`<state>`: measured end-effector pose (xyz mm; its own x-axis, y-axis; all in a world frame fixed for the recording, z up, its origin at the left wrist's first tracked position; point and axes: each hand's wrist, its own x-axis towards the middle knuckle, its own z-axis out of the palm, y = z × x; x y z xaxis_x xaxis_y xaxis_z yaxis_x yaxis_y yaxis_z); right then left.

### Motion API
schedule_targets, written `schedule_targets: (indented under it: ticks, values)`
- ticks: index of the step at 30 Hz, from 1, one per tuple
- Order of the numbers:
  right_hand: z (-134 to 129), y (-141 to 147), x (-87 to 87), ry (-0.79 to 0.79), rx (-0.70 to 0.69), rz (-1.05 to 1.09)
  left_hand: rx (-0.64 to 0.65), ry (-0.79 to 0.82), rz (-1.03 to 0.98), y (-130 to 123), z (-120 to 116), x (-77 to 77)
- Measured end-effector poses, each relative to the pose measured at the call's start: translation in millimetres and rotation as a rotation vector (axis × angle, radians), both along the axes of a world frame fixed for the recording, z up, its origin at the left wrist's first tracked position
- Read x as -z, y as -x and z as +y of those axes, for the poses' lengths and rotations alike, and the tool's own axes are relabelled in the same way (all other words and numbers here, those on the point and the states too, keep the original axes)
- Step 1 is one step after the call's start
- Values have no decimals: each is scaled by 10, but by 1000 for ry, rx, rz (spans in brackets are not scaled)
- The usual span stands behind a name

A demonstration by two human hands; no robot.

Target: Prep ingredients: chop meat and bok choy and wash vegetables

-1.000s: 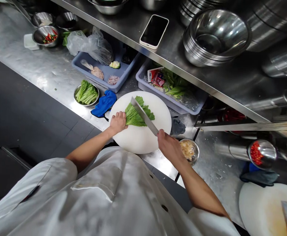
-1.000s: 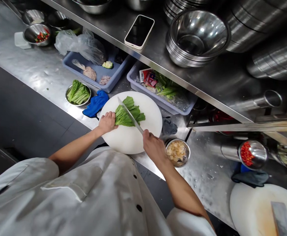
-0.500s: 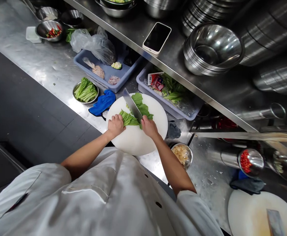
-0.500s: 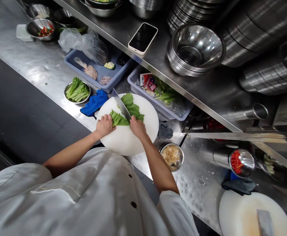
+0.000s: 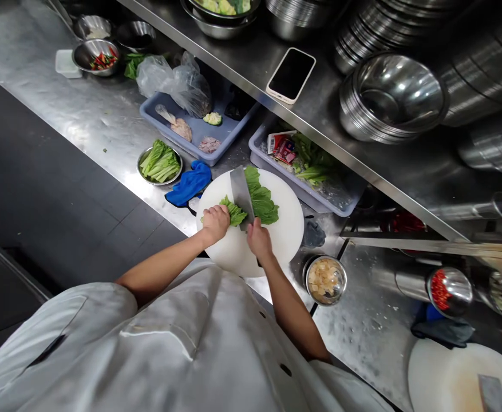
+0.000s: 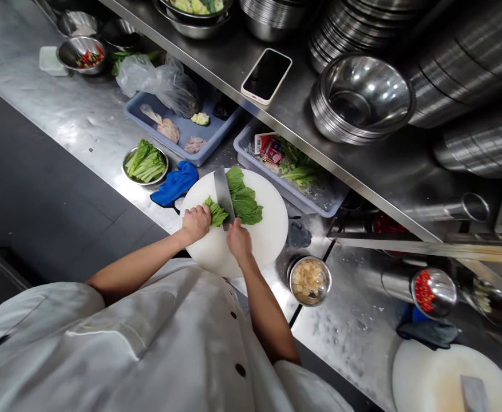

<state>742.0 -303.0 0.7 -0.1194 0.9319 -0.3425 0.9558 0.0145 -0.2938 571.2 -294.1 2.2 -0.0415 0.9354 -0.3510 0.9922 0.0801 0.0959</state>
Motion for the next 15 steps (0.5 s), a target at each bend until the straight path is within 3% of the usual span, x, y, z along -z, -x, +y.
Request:
schedule_targets:
  ticks: [3,7,11,15]
  values:
    - [16,-214,226,-59,136,311,59,-47,-36,190,39,35]
    - [-271,-430,336,-110,302,658,65,-21,-128,580,116,86]
    - [-618,-385,286,-201,410,685,36,61,-236,811,152,97]
    - [-927,-399,134,-142,521,784,146,49,-186,730,76,75]
